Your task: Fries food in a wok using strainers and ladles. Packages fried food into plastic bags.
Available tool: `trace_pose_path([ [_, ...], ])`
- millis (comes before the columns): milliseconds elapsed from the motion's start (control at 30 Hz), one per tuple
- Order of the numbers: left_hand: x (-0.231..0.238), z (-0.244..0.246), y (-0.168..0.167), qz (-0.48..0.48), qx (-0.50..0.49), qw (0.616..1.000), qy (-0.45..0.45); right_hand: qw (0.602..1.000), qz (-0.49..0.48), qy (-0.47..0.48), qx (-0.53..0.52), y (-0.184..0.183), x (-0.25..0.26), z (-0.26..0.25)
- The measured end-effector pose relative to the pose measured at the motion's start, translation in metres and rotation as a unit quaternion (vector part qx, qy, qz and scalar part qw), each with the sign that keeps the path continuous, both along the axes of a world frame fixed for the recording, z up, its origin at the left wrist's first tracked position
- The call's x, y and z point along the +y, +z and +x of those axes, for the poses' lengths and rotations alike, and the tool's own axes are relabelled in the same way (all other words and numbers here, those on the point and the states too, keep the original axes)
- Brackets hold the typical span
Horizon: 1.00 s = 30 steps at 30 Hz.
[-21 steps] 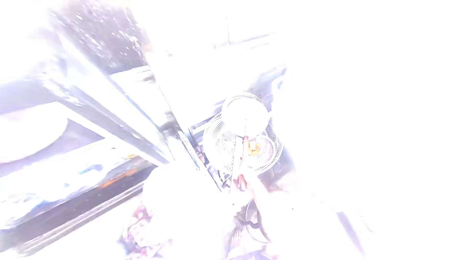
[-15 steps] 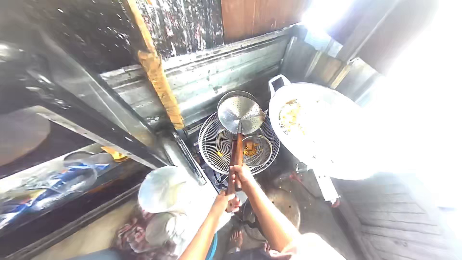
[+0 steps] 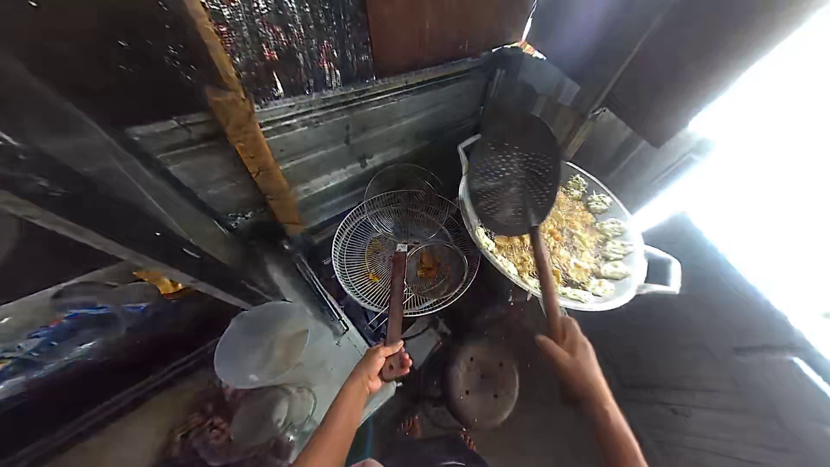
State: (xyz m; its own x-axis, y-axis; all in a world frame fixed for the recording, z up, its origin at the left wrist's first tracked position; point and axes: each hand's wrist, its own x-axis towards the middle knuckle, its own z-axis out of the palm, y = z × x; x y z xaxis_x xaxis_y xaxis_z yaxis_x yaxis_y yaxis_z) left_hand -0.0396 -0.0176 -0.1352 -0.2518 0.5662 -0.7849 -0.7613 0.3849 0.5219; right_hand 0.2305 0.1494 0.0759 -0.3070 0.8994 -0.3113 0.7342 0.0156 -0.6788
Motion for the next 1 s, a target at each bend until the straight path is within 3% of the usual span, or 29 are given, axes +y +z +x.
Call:
trace_pose_path([
  [133, -0.004, 0.002, 0.000, 0.023, 0.016, 0.999, 0.046, 0.981, 0.021, -0.019, -0.194, -0.004, 0.050, 0.012],
  [233, -0.004, 0.006, 0.005, 0.034, 0.051, 0.996, 0.070, 0.965, 0.014, -0.008, -0.262, -0.020, 0.087, 0.004],
  [400, -0.008, 0.023, 0.018, 0.032, 0.089, 0.991, 0.100, 0.964, 0.026, -0.001, -0.266, -0.027, 0.138, 0.006],
  [667, -0.018, 0.036, 0.045, -0.007, 0.149, 0.981, 0.123, 0.946, 0.032, 0.006, -0.321, 0.039, 0.104, 0.063],
  [867, -0.020, 0.054, 0.075, -0.012, 0.191, 0.973, 0.128, 0.964, -0.018, 0.036, -0.264, 0.006, 0.128, 0.049],
  [1000, -0.025, 0.065, 0.095, -0.014, 0.209, 0.968, 0.135, 0.983, -0.060, 0.005, -0.171, 0.008, 0.142, 0.068],
])
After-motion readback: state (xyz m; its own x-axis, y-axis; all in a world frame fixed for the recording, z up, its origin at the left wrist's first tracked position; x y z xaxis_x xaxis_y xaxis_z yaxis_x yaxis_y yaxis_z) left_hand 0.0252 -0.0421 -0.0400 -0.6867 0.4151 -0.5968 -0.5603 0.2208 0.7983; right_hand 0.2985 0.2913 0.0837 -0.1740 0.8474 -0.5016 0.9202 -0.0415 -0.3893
